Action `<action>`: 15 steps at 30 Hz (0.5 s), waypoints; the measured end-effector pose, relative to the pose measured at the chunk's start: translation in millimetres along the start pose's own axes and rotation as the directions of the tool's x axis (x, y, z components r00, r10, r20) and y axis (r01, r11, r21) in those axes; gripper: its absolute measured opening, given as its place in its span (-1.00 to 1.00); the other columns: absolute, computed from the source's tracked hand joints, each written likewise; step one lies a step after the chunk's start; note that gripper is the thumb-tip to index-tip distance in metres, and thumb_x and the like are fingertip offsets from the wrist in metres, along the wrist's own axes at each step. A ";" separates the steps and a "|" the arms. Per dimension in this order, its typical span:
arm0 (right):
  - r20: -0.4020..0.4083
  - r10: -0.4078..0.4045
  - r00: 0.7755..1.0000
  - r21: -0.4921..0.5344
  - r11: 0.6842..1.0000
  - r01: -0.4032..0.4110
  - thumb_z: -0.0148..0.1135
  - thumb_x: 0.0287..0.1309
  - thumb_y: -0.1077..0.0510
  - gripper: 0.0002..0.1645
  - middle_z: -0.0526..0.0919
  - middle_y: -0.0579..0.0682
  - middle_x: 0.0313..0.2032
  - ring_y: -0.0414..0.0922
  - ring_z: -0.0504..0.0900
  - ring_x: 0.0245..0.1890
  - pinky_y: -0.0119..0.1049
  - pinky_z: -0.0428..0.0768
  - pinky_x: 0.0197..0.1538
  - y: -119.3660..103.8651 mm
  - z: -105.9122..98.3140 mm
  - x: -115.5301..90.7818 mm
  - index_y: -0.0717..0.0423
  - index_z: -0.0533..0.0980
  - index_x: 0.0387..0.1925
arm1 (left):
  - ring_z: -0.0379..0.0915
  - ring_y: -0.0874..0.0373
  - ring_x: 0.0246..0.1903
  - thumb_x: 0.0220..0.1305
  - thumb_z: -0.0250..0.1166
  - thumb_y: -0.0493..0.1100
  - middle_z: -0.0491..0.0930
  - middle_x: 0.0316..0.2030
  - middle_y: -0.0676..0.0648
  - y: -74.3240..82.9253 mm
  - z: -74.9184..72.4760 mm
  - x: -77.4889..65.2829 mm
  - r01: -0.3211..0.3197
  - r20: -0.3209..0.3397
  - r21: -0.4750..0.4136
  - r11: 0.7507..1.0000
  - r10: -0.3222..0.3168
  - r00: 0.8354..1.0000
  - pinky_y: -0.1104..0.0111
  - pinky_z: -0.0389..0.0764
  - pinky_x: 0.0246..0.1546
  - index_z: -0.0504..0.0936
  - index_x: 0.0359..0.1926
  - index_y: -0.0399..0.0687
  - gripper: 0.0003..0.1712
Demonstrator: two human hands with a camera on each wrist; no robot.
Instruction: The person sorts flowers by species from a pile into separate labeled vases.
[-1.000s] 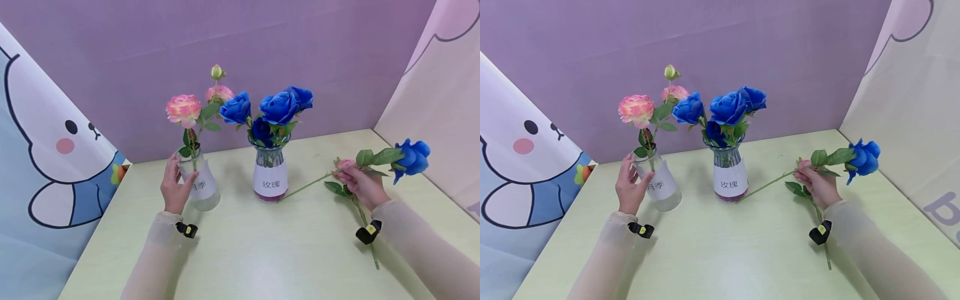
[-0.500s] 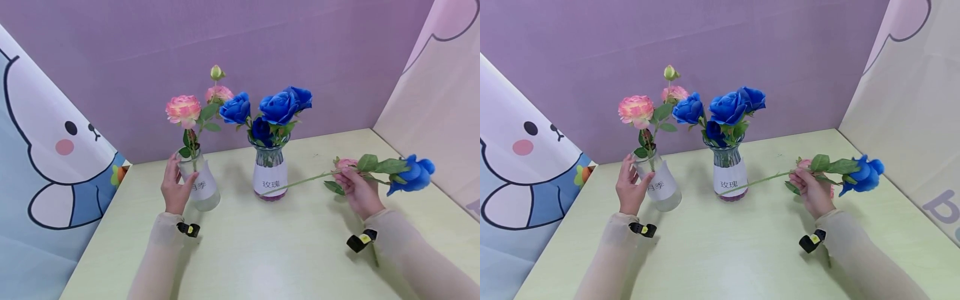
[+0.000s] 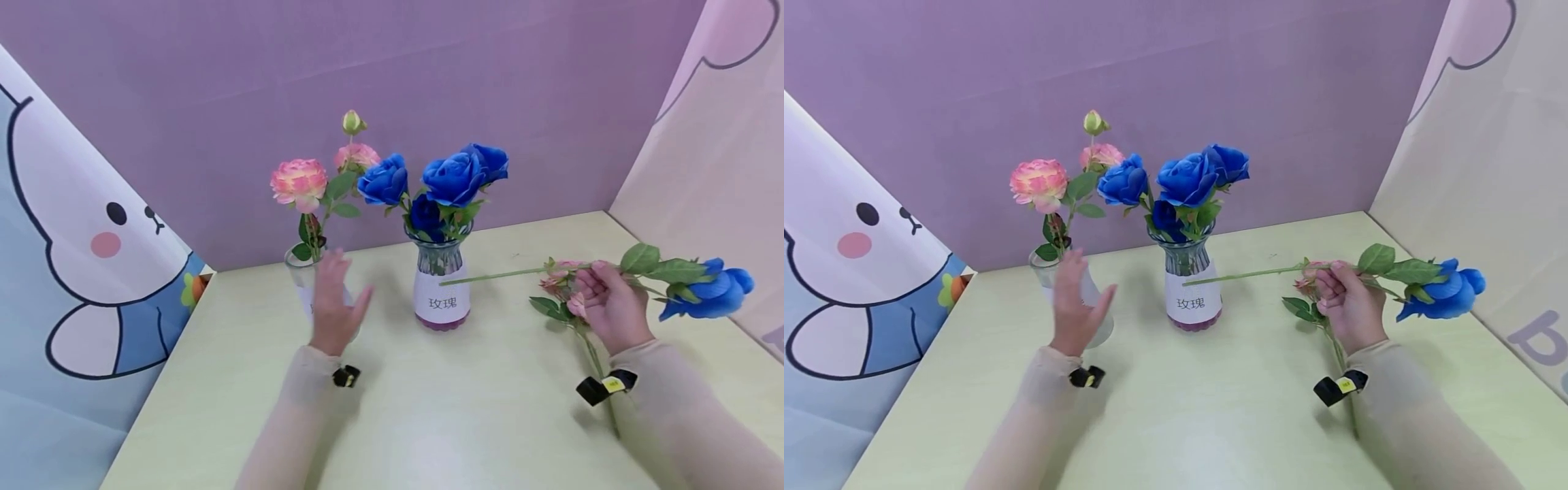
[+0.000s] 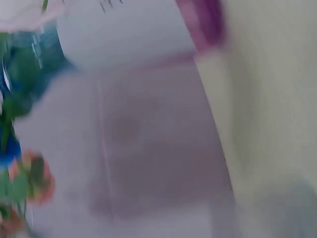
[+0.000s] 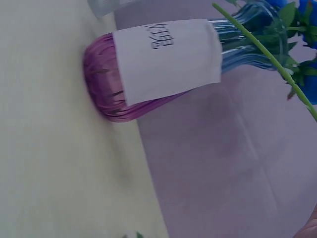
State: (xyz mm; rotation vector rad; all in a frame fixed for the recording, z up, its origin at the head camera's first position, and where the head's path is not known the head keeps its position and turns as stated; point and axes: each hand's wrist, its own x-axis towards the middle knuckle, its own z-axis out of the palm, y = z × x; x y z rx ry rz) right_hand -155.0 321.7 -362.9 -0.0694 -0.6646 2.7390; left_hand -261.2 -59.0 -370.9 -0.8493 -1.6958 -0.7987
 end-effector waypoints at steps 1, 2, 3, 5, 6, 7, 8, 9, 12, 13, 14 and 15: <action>-0.016 -0.028 0.999 0.043 0.999 0.029 0.05 0.28 0.45 -0.78 0.65 0.20 -0.52 -0.01 0.68 -0.48 -0.31 0.68 -0.30 -2.9 2.1 1.1 0.38 0.56 -0.46 | 0.27 -0.32 0.20 0.06 0.40 -0.24 0.41 0.14 -0.41 5.7 8.4 4.0 0.008 0.036 -0.059 0.998 -0.006 0.999 0.00 0.23 0.31 0.41 0.06 -0.47 -0.41; -0.025 -0.048 0.999 0.066 0.997 0.050 0.05 0.26 0.46 -0.79 0.65 0.21 -0.52 0.01 0.68 -0.49 -0.29 0.69 -0.32 -5.7 4.0 2.3 0.40 0.55 -0.46 | 0.30 -0.31 0.19 0.02 0.43 -0.26 0.42 0.12 -0.43 10.8 16.3 7.9 0.026 0.068 -0.113 0.993 -0.018 0.998 0.04 0.26 0.31 0.42 0.06 -0.48 -0.39; -0.026 -0.069 0.997 0.087 0.994 0.071 0.05 0.26 0.47 -0.79 0.65 0.24 -0.53 0.03 0.68 -0.50 -0.27 0.69 -0.33 -8.5 5.8 3.5 0.43 0.55 -0.47 | 0.31 -0.30 0.18 -0.02 0.47 -0.28 0.43 0.11 -0.44 15.8 24.0 11.8 0.054 0.098 -0.156 0.986 -0.039 0.994 0.07 0.28 0.30 0.43 0.07 -0.49 -0.36; -0.023 -0.104 0.994 0.114 0.988 0.106 0.03 0.27 0.48 -0.77 0.65 0.27 -0.52 0.06 0.69 -0.51 -0.23 0.70 -0.35 -14.0 9.4 5.3 0.45 0.55 -0.46 | 0.33 -0.25 0.19 -0.12 0.52 -0.32 0.44 0.12 -0.43 23.1 38.5 18.1 0.122 0.142 -0.212 0.970 -0.093 0.985 0.13 0.32 0.28 0.44 0.09 -0.49 -0.28; -0.016 -0.121 0.993 0.133 0.984 0.122 0.02 0.27 0.48 -0.76 0.65 0.29 -0.53 0.07 0.69 -0.52 -0.21 0.71 -0.37 -16.4 11.3 6.3 0.47 0.55 -0.47 | 0.33 -0.23 0.19 -0.15 0.54 -0.33 0.43 0.13 -0.43 26.3 44.4 20.6 0.156 0.162 -0.228 0.961 -0.121 0.979 0.15 0.33 0.28 0.44 0.11 -0.50 -0.24; -0.008 -0.123 0.992 0.152 0.981 0.122 0.00 0.29 0.47 -0.74 0.65 0.30 -0.53 0.08 0.69 -0.52 -0.20 0.71 -0.38 -18.7 12.7 7.1 0.48 0.54 -0.47 | 0.33 -0.22 0.20 -0.16 0.55 -0.32 0.42 0.15 -0.42 29.4 49.6 22.9 0.185 0.175 -0.236 0.954 -0.145 0.974 0.16 0.33 0.28 0.43 0.12 -0.50 -0.22; -0.001 -0.120 0.993 0.172 0.978 0.118 -0.02 0.30 0.47 -0.73 0.65 0.30 -0.53 0.08 0.69 -0.52 -0.19 0.70 -0.38 -21.1 14.3 7.9 0.48 0.54 -0.47 | 0.32 -0.22 0.21 -0.17 0.56 -0.32 0.42 0.16 -0.42 32.0 54.2 24.8 0.209 0.185 -0.245 0.947 -0.166 0.969 0.16 0.33 0.28 0.43 0.13 -0.50 -0.21; 0.006 -0.111 0.994 0.196 0.975 0.108 -0.02 0.31 0.46 -0.74 0.64 0.31 -0.53 0.09 0.69 -0.52 -0.18 0.70 -0.37 -23.7 15.9 8.6 0.48 0.53 -0.46 | 0.31 -0.21 0.22 -0.17 0.56 -0.32 0.41 0.17 -0.41 34.2 58.5 26.3 0.233 0.193 -0.256 0.938 -0.187 0.963 0.17 0.33 0.28 0.43 0.13 -0.50 -0.20; 0.014 -0.103 0.995 0.265 0.959 0.096 -0.04 0.33 0.43 -0.72 0.62 0.33 -0.54 0.12 0.68 -0.53 -0.15 0.70 -0.40 -30.2 20.5 11.0 0.49 0.51 -0.47 | 0.31 -0.19 0.23 -0.16 0.55 -0.34 0.40 0.19 -0.40 40.7 68.6 29.3 0.301 0.189 -0.299 0.906 -0.254 0.949 0.22 0.37 0.25 0.46 0.10 -0.47 -0.25; 0.012 -0.107 0.994 0.280 0.955 0.100 -0.04 0.34 0.42 -0.71 0.62 0.33 -0.55 0.13 0.68 -0.54 -0.14 0.70 -0.41 -32.5 21.8 11.8 0.49 0.50 -0.47 | 0.32 -0.19 0.22 -0.16 0.55 -0.36 0.40 0.19 -0.40 42.7 71.7 29.6 0.322 0.179 -0.321 0.891 -0.276 0.944 0.23 0.40 0.22 0.48 0.08 -0.47 -0.28; 0.005 -0.114 0.994 0.292 0.951 0.107 -0.04 0.34 0.42 -0.72 0.61 0.33 -0.56 0.14 0.67 -0.54 -0.13 0.70 -0.42 -34.9 23.1 12.7 0.49 0.49 -0.47 | 0.33 -0.19 0.21 -0.15 0.54 -0.39 0.41 0.18 -0.40 44.4 74.9 29.3 0.343 0.170 -0.346 0.873 -0.301 0.938 0.24 0.43 0.20 0.49 0.06 -0.47 -0.32; -0.001 -0.122 0.993 0.302 0.946 0.116 -0.04 0.34 0.41 -0.72 0.61 0.34 -0.56 0.14 0.67 -0.55 -0.12 0.69 -0.43 -37.5 24.2 13.6 0.49 0.49 -0.47 | 0.34 -0.19 0.21 -0.15 0.52 -0.41 0.41 0.18 -0.40 46.1 78.1 28.8 0.365 0.161 -0.369 0.855 -0.327 0.931 0.25 0.45 0.18 0.50 0.04 -0.48 -0.35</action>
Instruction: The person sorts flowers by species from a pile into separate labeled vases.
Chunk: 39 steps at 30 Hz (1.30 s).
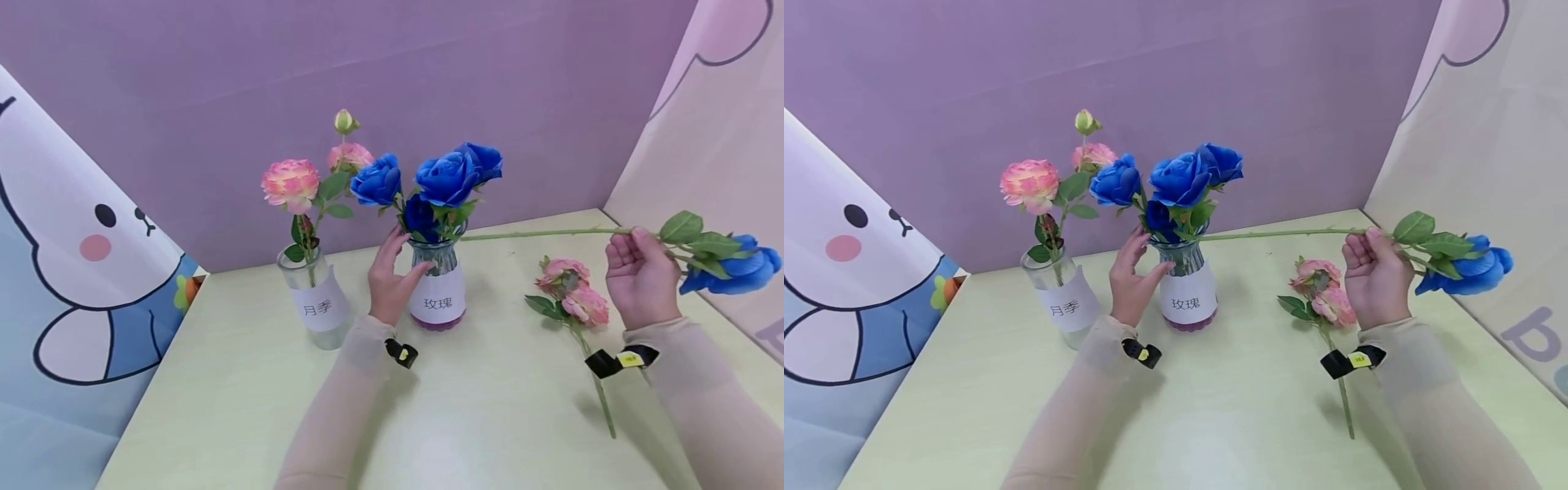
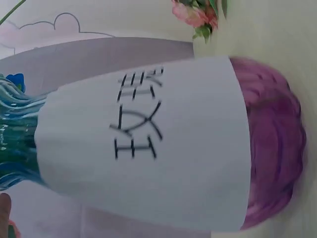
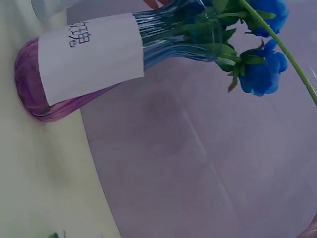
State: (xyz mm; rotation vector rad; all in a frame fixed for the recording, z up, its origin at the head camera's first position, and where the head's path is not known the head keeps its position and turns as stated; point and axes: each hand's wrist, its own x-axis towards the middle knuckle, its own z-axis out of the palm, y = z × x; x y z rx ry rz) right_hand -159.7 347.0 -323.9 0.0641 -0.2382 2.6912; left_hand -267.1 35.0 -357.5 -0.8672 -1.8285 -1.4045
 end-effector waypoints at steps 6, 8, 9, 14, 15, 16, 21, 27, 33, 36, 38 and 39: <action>-0.015 -0.100 0.995 -0.033 0.995 0.099 -0.01 0.30 0.45 -0.80 0.59 0.35 -0.59 0.15 0.67 -0.59 -0.10 0.69 -0.49 -9.0 14.0 11.2 0.49 0.44 -0.45 | 0.26 -0.17 0.27 -0.11 0.52 -0.40 0.33 0.25 -0.37 2.6 14.4 -3.9 0.113 -0.043 -0.031 0.993 -0.115 0.992 0.28 0.41 0.22 0.44 0.11 -0.44 -0.29; 0.005 -0.147 0.989 -0.082 0.986 0.147 0.02 0.27 0.48 -0.88 0.60 0.35 -0.59 0.14 0.67 -0.60 -0.11 0.69 -0.49 -9.0 21.5 16.7 0.48 0.41 -0.41 | 0.20 -0.15 0.30 -0.09 0.52 -0.35 0.28 0.29 -0.35 2.6 17.2 -4.7 0.138 -0.030 -0.004 0.990 -0.138 0.990 0.29 0.36 0.26 0.39 0.16 -0.40 -0.24; 0.024 -0.171 0.985 -0.108 0.979 0.173 0.03 0.25 0.50 -0.93 0.60 0.35 -0.58 0.14 0.67 -0.60 -0.11 0.69 -0.48 -7.7 25.9 19.5 0.47 0.40 -0.38 | 0.18 -0.15 0.31 -0.07 0.52 -0.33 0.25 0.31 -0.35 2.6 17.8 -5.0 0.148 -0.024 0.005 0.989 -0.147 0.989 0.29 0.34 0.27 0.37 0.17 -0.39 -0.24; 0.146 -0.220 0.964 -0.266 0.930 0.253 0.13 0.12 0.57 -0.86 0.63 0.33 -0.52 0.10 0.70 -0.56 -0.16 0.69 -0.41 1.7 53.1 27.7 0.50 0.41 -0.25 | 0.16 -0.16 0.32 -0.03 0.49 -0.35 0.20 0.32 -0.35 0.5 18.9 -7.2 0.151 -0.015 0.013 0.988 -0.151 0.988 0.24 0.31 0.28 0.30 0.18 -0.39 -0.24; 0.176 -0.213 0.961 -0.296 0.920 0.258 0.15 0.10 0.57 -0.85 0.63 0.32 -0.51 0.09 0.70 -0.55 -0.17 0.69 -0.39 3.8 59.0 28.7 0.51 0.42 -0.25 | 0.17 -0.16 0.31 -0.03 0.48 -0.35 0.20 0.31 -0.35 -0.1 18.7 -7.4 0.142 -0.016 0.024 0.990 -0.141 0.990 0.24 0.32 0.27 0.30 0.17 -0.40 -0.24; 0.205 -0.204 0.957 -0.328 0.907 0.264 0.16 0.09 0.57 -0.86 0.64 0.31 -0.50 0.08 0.70 -0.55 -0.18 0.69 -0.38 5.8 64.8 29.5 0.52 0.43 -0.27 | 0.18 -0.17 0.31 -0.02 0.48 -0.34 0.21 0.31 -0.35 -0.7 18.7 -7.6 0.133 -0.014 0.039 0.990 -0.133 0.991 0.24 0.32 0.27 0.30 0.16 -0.40 -0.25; 0.356 -0.083 0.931 -0.478 0.840 0.258 0.15 0.09 0.58 -0.94 0.65 0.27 -0.48 0.04 0.70 -0.51 -0.22 0.70 -0.32 13.3 94.6 34.5 0.53 0.48 -0.35 | 0.21 -0.16 0.29 0.01 0.48 -0.25 0.23 0.30 -0.33 -1.2 20.8 -6.9 0.097 0.000 0.123 0.988 -0.097 0.995 0.25 0.28 0.30 0.30 0.14 -0.37 -0.27; 0.378 0.096 0.921 -0.690 0.692 0.212 0.24 0.08 0.50 -0.91 0.68 0.21 -0.43 -0.02 0.72 -0.45 -0.27 0.70 -0.26 24.2 127.3 37.0 0.45 0.53 -0.32 | 0.24 -0.16 0.28 -0.01 0.49 -0.24 0.27 0.28 -0.34 0.5 24.5 -7.5 0.074 -0.026 0.151 0.986 -0.070 0.997 0.23 0.29 0.29 0.32 0.11 -0.34 -0.29; 0.346 0.144 0.927 -0.662 0.738 0.133 0.19 0.13 0.48 -0.99 0.66 0.18 -0.47 -0.03 0.70 -0.50 -0.30 0.70 -0.32 48.3 141.7 41.2 0.40 0.53 -0.38 | 0.27 -0.18 0.26 -0.03 0.50 -0.27 0.30 0.24 -0.37 -0.3 27.0 -6.9 0.029 -0.047 0.181 0.983 -0.021 0.999 0.22 0.33 0.27 0.33 0.09 -0.36 -0.29; 0.314 0.166 0.935 -0.645 0.760 0.081 0.20 0.17 0.40 -0.96 0.65 0.12 -0.47 -0.09 0.68 -0.49 -0.35 0.69 -0.30 63.2 141.5 43.8 0.33 0.50 -0.39 | 0.27 -0.18 0.25 -0.02 0.49 -0.27 0.29 0.24 -0.36 -0.3 27.2 -7.3 0.034 -0.046 0.175 0.984 -0.026 0.999 0.21 0.34 0.27 0.32 0.09 -0.37 -0.30; 0.288 0.164 0.944 -0.653 0.755 0.069 0.20 0.19 0.36 -0.94 0.65 0.08 -0.48 -0.12 0.66 -0.49 -0.38 0.68 -0.29 72.8 140.0 44.0 0.28 0.49 -0.39 | 0.27 -0.19 0.25 0.00 0.49 -0.26 0.29 0.24 -0.36 -0.1 26.9 -7.9 0.038 -0.046 0.173 0.984 -0.031 0.998 0.21 0.34 0.27 0.32 0.09 -0.37 -0.31; 0.264 0.154 0.952 -0.661 0.747 0.062 0.21 0.20 0.35 -0.94 0.65 0.06 -0.48 -0.13 0.65 -0.49 -0.39 0.67 -0.30 77.1 139.8 44.0 0.27 0.50 -0.40 | 0.27 -0.19 0.25 0.00 0.49 -0.25 0.29 0.24 -0.36 0.2 26.8 -8.3 0.041 -0.046 0.173 0.984 -0.034 0.998 0.21 0.33 0.27 0.32 0.09 -0.37 -0.30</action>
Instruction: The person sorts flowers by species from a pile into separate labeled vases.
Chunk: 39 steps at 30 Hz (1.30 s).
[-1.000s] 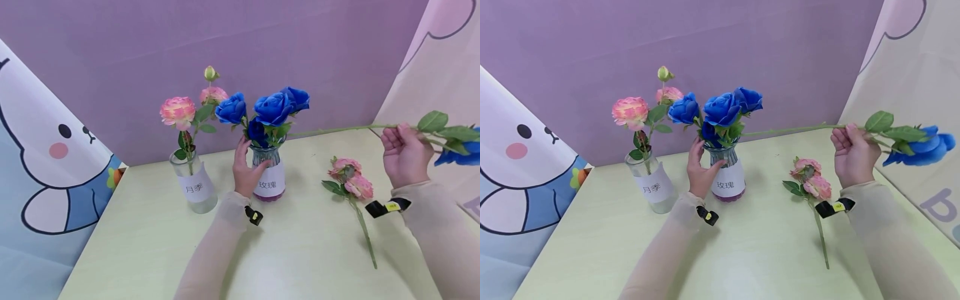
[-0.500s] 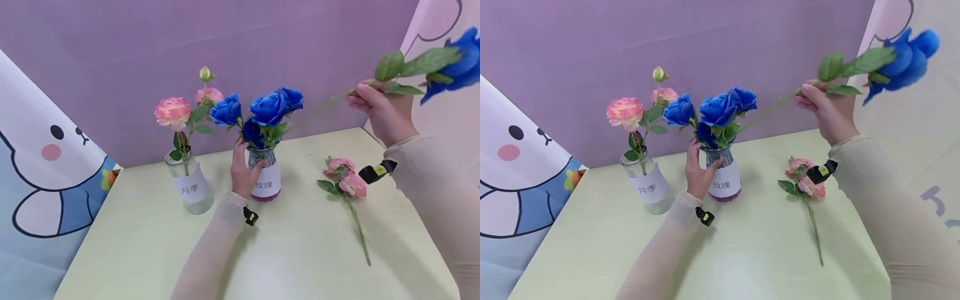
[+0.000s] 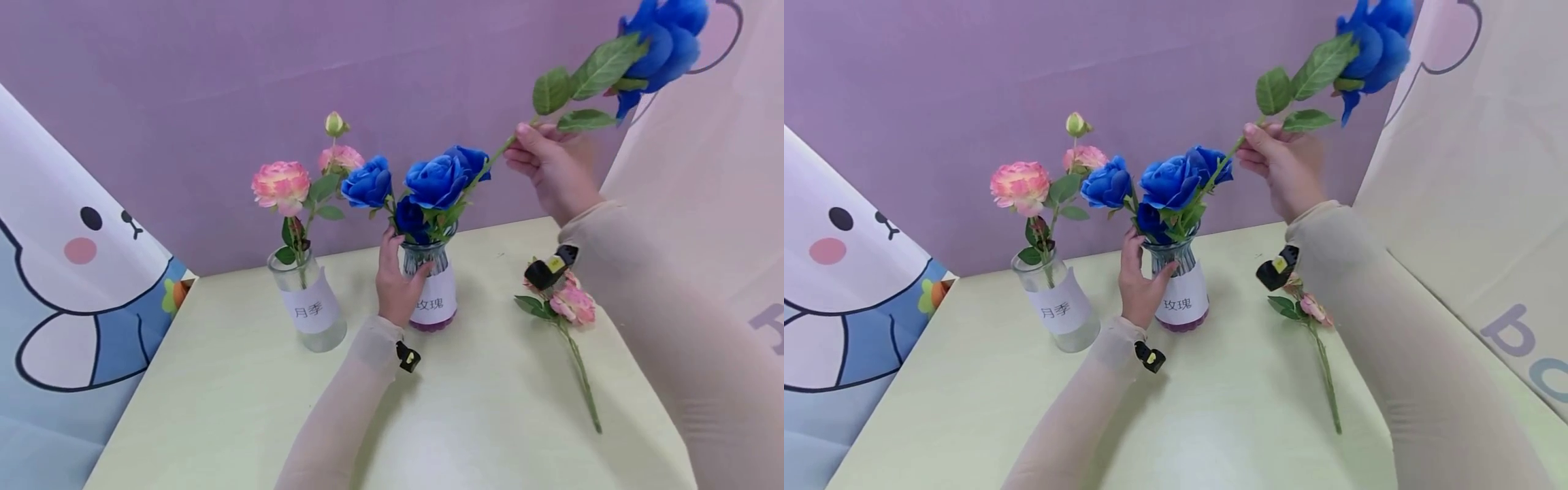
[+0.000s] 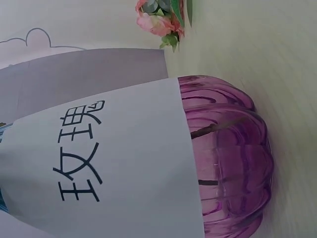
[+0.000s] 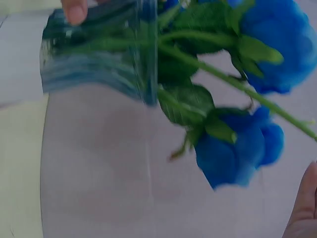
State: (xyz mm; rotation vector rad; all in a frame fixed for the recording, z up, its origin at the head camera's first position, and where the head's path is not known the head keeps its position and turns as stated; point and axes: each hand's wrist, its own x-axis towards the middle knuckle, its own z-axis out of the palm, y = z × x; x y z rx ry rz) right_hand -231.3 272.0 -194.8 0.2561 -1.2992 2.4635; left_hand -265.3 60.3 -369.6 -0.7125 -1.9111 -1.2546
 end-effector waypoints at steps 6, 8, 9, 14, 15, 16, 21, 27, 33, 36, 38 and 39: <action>-0.173 0.011 0.985 0.022 1.000 -0.007 0.18 0.21 0.35 -0.82 0.62 0.07 -0.56 -0.12 0.62 -0.59 -0.38 0.67 -0.39 14.4 9.8 1.6 0.28 0.51 -0.52 | 0.28 -0.19 0.24 0.01 0.48 -0.27 0.30 0.24 -0.36 1.3 -0.6 -1.0 0.000 -0.005 0.003 1.000 0.000 1.000 0.20 0.34 0.26 0.33 0.10 -0.36 -0.32; -0.195 0.020 0.981 -0.004 1.000 -0.021 0.18 0.21 0.33 -0.81 0.62 0.06 -0.56 -0.12 0.62 -0.60 -0.38 0.67 -0.39 19.0 10.6 1.4 0.28 0.50 -0.53 | 0.28 -0.19 0.24 0.02 0.48 -0.26 0.30 0.24 -0.37 1.2 -0.5 -1.0 0.000 -0.003 0.000 1.000 0.000 1.000 0.18 0.34 0.26 0.33 0.10 -0.37 -0.32; -0.202 0.017 0.979 -0.027 0.999 -0.023 0.19 0.20 0.32 -0.80 0.62 0.05 -0.56 -0.12 0.62 -0.60 -0.37 0.67 -0.38 22.0 10.6 1.2 0.27 0.50 -0.54 | 0.28 -0.20 0.24 0.01 0.48 -0.26 0.29 0.24 -0.37 1.3 -0.4 -1.0 -0.001 -0.003 -0.003 1.000 0.001 1.000 0.17 0.35 0.26 0.33 0.10 -0.37 -0.32; -0.176 0.033 0.984 -0.153 0.986 -0.060 0.21 0.19 0.31 -0.78 0.63 0.00 -0.56 -0.16 0.63 -0.59 -0.38 0.68 -0.34 40.8 10.2 -1.8 0.22 0.50 -0.57 | 0.27 -0.20 0.24 0.00 0.49 -0.27 0.29 0.24 -0.38 -0.5 -0.4 -0.7 -0.007 -0.009 -0.010 1.000 0.006 1.000 0.15 0.36 0.25 0.33 0.10 -0.38 -0.31; -0.171 0.035 0.985 -0.181 0.981 -0.067 0.22 0.19 0.31 -0.77 0.63 -0.01 -0.57 -0.17 0.63 -0.59 -0.38 0.68 -0.34 44.9 9.8 -2.6 0.20 0.50 -0.59 | 0.27 -0.20 0.25 0.00 0.48 -0.27 0.29 0.24 -0.37 -0.6 -0.2 -0.6 -0.006 -0.007 -0.013 1.000 0.006 1.000 0.15 0.35 0.26 0.33 0.10 -0.38 -0.31; -0.164 0.033 0.986 -0.229 0.971 -0.071 0.22 0.20 0.30 -0.77 0.63 -0.04 -0.58 -0.19 0.63 -0.59 -0.40 0.68 -0.34 49.0 9.5 -3.3 0.19 0.51 -0.57 | 0.27 -0.20 0.25 0.00 0.48 -0.26 0.29 0.24 -0.37 -0.5 0.0 -0.5 -0.004 -0.004 -0.013 1.000 0.004 1.000 0.15 0.35 0.26 0.33 0.10 -0.38 -0.31; -0.129 0.002 0.992 -0.516 0.853 -0.069 0.17 0.27 0.25 -0.84 0.61 -0.23 -0.57 -0.30 0.63 -0.57 -0.44 0.67 -0.29 68.6 9.7 -6.7 0.33 0.54 -0.33 | 0.26 -0.19 0.25 0.01 0.48 -0.25 0.28 0.25 -0.36 1.7 -0.2 -0.5 0.010 0.000 -0.019 1.000 -0.010 1.000 0.15 0.34 0.26 0.33 0.10 -0.35 -0.31; -0.050 -0.037 0.998 -0.640 0.768 -0.004 0.17 0.28 0.27 -0.67 0.62 -0.25 -0.55 -0.32 0.65 -0.55 -0.41 0.68 -0.24 85.4 5.9 -15.5 0.58 0.51 -0.14 | 0.27 -0.18 0.25 0.03 0.47 -0.25 0.28 0.25 -0.35 2.7 -0.8 -0.4 0.004 0.003 -0.023 1.000 -0.004 1.000 0.15 0.33 0.27 0.33 0.10 -0.35 -0.33; -0.012 -0.144 0.989 -0.691 0.716 0.096 0.21 0.23 0.28 -0.70 0.65 -0.12 -0.55 -0.36 0.60 -0.56 -0.47 0.65 -0.32 96.9 0.8 -21.7 0.58 0.57 -0.26 | 0.26 -0.15 0.26 0.07 0.45 -0.24 0.27 0.27 -0.31 2.8 -1.2 -0.8 0.034 0.027 -0.024 0.999 -0.034 0.999 0.18 0.32 0.28 0.32 0.12 -0.30 -0.35; 0.010 -0.187 0.982 -0.759 0.638 0.130 0.22 0.20 0.27 -0.71 0.67 0.00 -0.57 -0.37 0.55 -0.60 -0.53 0.57 -0.46 99.7 -0.1 -23.6 0.54 0.61 -0.34 | 0.26 -0.15 0.26 0.08 0.44 -0.23 0.27 0.27 -0.31 3.4 -1.3 -0.9 0.044 0.032 -0.021 0.999 -0.044 0.999 0.18 0.31 0.28 0.32 0.12 -0.31 -0.36; 0.035 -0.200 0.979 -0.796 0.587 0.148 0.23 0.18 0.25 -0.71 0.65 0.06 -0.59 -0.33 0.48 -0.61 -0.54 0.45 -0.55 100.9 -0.4 -24.8 0.50 0.64 -0.41 | 0.26 -0.14 0.26 0.09 0.44 -0.23 0.27 0.28 -0.30 4.0 -1.8 -0.5 0.044 0.033 -0.025 0.999 -0.044 0.999 0.18 0.31 0.29 0.32 0.12 -0.31 -0.36; 0.047 -0.199 0.979 -0.811 0.565 0.154 0.24 0.17 0.24 -0.70 0.64 0.09 -0.60 -0.30 0.46 -0.59 -0.52 0.41 -0.55 101.4 -0.4 -25.6 0.50 0.63 -0.47 | 0.26 -0.13 0.26 0.09 0.44 -0.23 0.27 0.28 -0.30 4.3 -1.9 0.1 0.042 0.033 -0.027 0.999 -0.041 0.999 0.19 0.31 0.29 0.32 0.13 -0.31 -0.36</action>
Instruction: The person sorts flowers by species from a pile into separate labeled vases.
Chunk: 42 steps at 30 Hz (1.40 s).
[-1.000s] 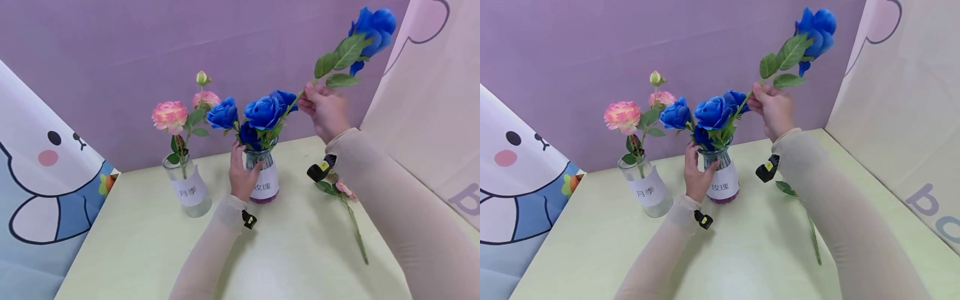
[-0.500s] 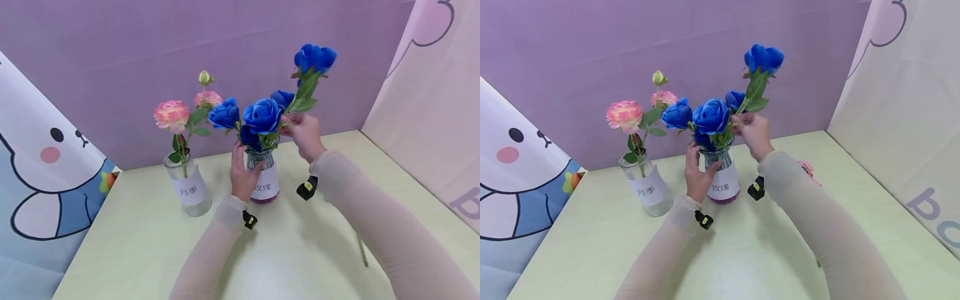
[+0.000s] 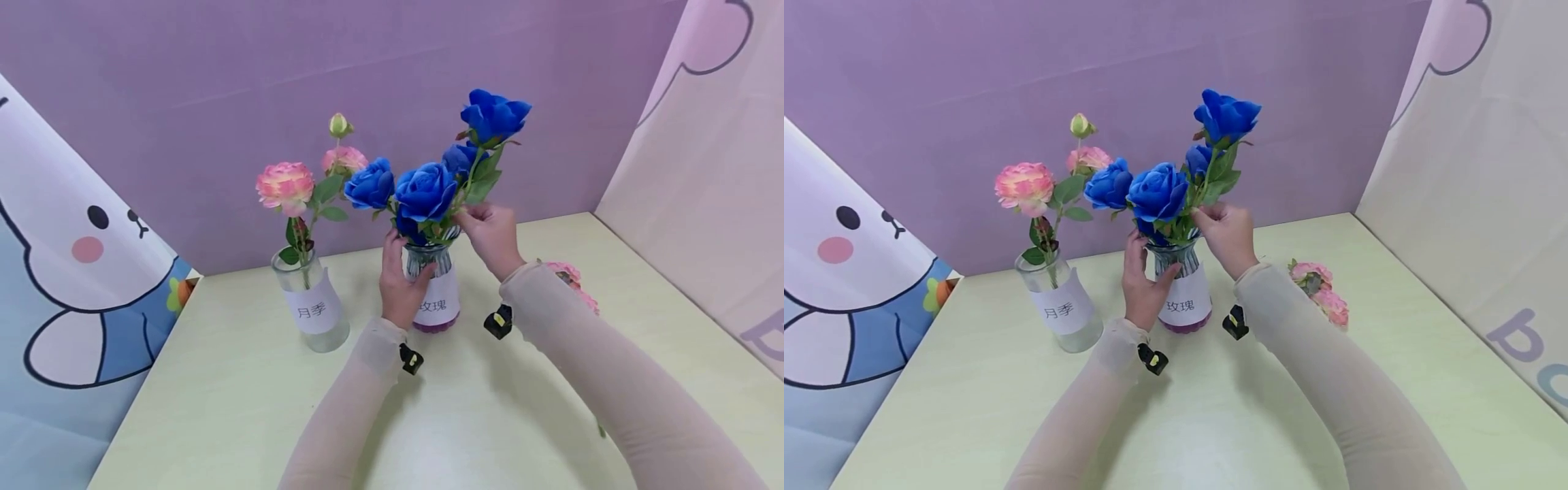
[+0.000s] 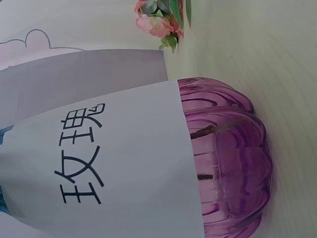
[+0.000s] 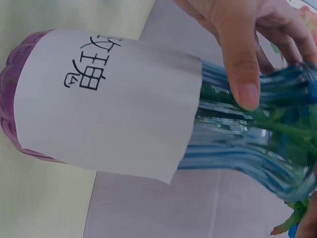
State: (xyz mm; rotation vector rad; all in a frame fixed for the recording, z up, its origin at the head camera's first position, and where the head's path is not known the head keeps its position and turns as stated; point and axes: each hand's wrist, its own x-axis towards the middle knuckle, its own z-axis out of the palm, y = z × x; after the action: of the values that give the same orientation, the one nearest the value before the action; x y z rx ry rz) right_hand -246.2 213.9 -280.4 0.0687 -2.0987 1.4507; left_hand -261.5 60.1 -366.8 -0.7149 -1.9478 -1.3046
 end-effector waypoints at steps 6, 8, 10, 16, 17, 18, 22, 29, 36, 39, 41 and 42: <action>0.028 0.005 1.000 -0.069 0.998 -0.003 0.29 0.14 0.22 -0.70 0.63 0.23 -0.42 -0.15 0.42 -0.41 -0.39 0.35 -0.47 0.5 0.8 -4.4 0.47 0.61 -0.50 | 0.26 -0.10 0.27 0.11 0.42 -0.25 0.26 0.28 -0.27 1.9 0.2 2.4 -0.014 0.005 -0.012 1.000 0.014 1.000 0.22 0.31 0.29 0.31 0.15 -0.29 -0.35; 0.035 0.007 0.999 -0.062 0.998 -0.004 0.30 0.13 0.24 -0.73 0.65 0.25 -0.36 -0.14 0.44 -0.43 -0.40 0.36 -0.50 0.3 1.8 -4.5 0.47 0.63 -0.45 | 0.27 -0.10 0.27 0.11 0.42 -0.26 0.26 0.28 -0.28 2.2 0.3 2.7 -0.025 -0.001 -0.016 1.000 0.025 1.000 0.22 0.31 0.29 0.30 0.15 -0.28 -0.35; 0.050 0.022 0.998 -0.058 0.998 -0.019 0.30 0.13 0.24 -0.75 0.65 0.18 -0.38 -0.18 0.43 -0.51 -0.42 0.32 -0.56 0.0 2.9 -4.3 0.46 0.64 -0.44 | 0.27 -0.11 0.26 0.10 0.43 -0.27 0.26 0.27 -0.28 2.9 0.2 2.8 -0.037 -0.009 -0.023 0.999 0.037 0.999 0.21 0.31 0.28 0.30 0.15 -0.28 -0.35; 0.131 0.190 0.973 -0.067 0.981 -0.183 0.24 0.11 0.24 -0.83 0.44 -0.13 -0.69 -0.19 0.36 -0.63 -0.38 0.33 -0.54 -3.2 3.2 0.5 0.31 0.53 -0.47 | 0.26 -0.12 0.27 0.09 0.43 -0.29 0.26 0.27 -0.29 2.5 1.2 4.1 -0.044 -0.011 -0.046 0.998 0.044 0.999 0.21 0.30 0.29 0.30 0.14 -0.27 -0.35; 0.157 0.230 0.960 -0.071 0.973 -0.222 0.23 0.12 0.22 -0.83 0.49 -0.10 -0.68 -0.16 0.44 -0.56 -0.37 0.44 -0.45 -4.1 2.1 1.6 0.31 0.54 -0.45 | 0.26 -0.11 0.27 0.09 0.43 -0.29 0.26 0.27 -0.29 2.2 1.4 4.6 -0.041 -0.008 -0.052 0.998 0.041 0.999 0.21 0.29 0.29 0.29 0.14 -0.27 -0.35; 0.184 0.269 0.946 -0.067 0.963 -0.261 0.23 0.13 0.20 -0.82 0.58 -0.04 -0.61 -0.12 0.53 -0.44 -0.32 0.52 -0.29 -4.7 0.9 2.7 0.30 0.56 -0.40 | 0.26 -0.11 0.27 0.10 0.43 -0.29 0.26 0.27 -0.28 2.2 1.4 4.9 -0.038 -0.006 -0.058 0.998 0.037 0.999 0.21 0.29 0.30 0.29 0.14 -0.26 -0.35; 0.269 0.354 0.896 -0.042 0.934 -0.356 0.25 0.20 0.10 -0.58 0.67 0.20 -0.09 0.04 0.54 0.05 -0.05 0.50 0.15 -5.9 -4.0 3.5 0.39 0.59 -0.07 | 0.26 -0.11 0.27 0.11 0.42 -0.27 0.26 0.27 -0.27 1.5 0.1 4.3 -0.019 0.002 -0.064 0.998 0.019 1.000 0.22 0.28 0.30 0.29 0.14 -0.25 -0.36; 0.138 0.347 0.927 0.030 0.935 -0.355 0.27 0.20 -0.04 -0.49 0.65 0.09 -0.09 -0.08 0.49 -0.13 -0.22 0.55 -0.04 -3.6 -0.6 2.9 0.31 0.60 -0.02 | 0.25 -0.11 0.28 0.10 0.43 -0.26 0.25 0.29 -0.27 -2.5 -0.1 5.5 -0.020 0.005 -0.021 1.000 0.020 1.000 0.22 0.28 0.30 0.29 0.16 -0.28 -0.34; 0.014 0.297 0.955 0.029 0.954 -0.297 0.29 0.16 0.10 -0.63 0.55 -0.12 -0.63 -0.17 0.35 -0.50 -0.37 0.30 -0.48 -0.4 6.4 4.2 0.43 0.65 -0.30 | 0.23 -0.07 0.29 0.13 0.41 -0.23 0.24 0.30 -0.23 -0.4 2.7 3.6 0.005 0.035 -0.012 1.000 -0.005 0.999 0.24 0.27 0.31 0.29 0.17 -0.25 -0.35; 0.045 0.303 0.952 -0.021 0.953 -0.303 0.28 0.18 0.09 -0.63 0.45 -0.18 -0.70 -0.16 0.31 -0.54 -0.37 0.24 -0.53 0.2 6.7 2.8 0.42 0.65 -0.34 | 0.26 -0.09 0.27 0.11 0.43 -0.24 0.26 0.28 -0.25 -0.1 1.9 1.8 -0.010 0.014 0.002 1.000 0.009 1.000 0.23 0.29 0.30 0.29 0.15 -0.25 -0.35; 0.069 0.303 0.951 -0.037 0.953 -0.301 0.28 0.18 0.08 -0.63 0.44 -0.18 -0.69 -0.16 0.30 -0.55 -0.38 0.23 -0.54 0.5 7.1 2.2 0.41 0.64 -0.33 | 0.27 -0.10 0.26 0.10 0.43 -0.24 0.26 0.27 -0.26 0.0 0.5 1.2 -0.017 0.007 0.012 1.000 0.017 1.000 0.22 0.30 0.29 0.29 0.15 -0.25 -0.34; 0.079 0.299 0.951 -0.046 0.954 -0.296 0.28 0.18 0.08 -0.63 0.43 -0.17 -0.69 -0.16 0.30 -0.55 -0.37 0.23 -0.55 0.4 7.2 1.7 0.40 0.64 -0.34 | 0.27 -0.10 0.26 0.10 0.43 -0.25 0.26 0.27 -0.27 -0.2 -0.2 1.5 -0.019 0.007 0.008 1.000 0.019 1.000 0.21 0.30 0.29 0.28 0.15 -0.25 -0.34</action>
State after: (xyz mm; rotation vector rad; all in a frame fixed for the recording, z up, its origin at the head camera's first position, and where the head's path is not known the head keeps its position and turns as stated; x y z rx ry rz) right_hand -250.9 208.2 -281.7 -0.2117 -2.2773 1.6084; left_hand -262.5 60.0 -365.7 -0.7325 -1.9462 -1.2836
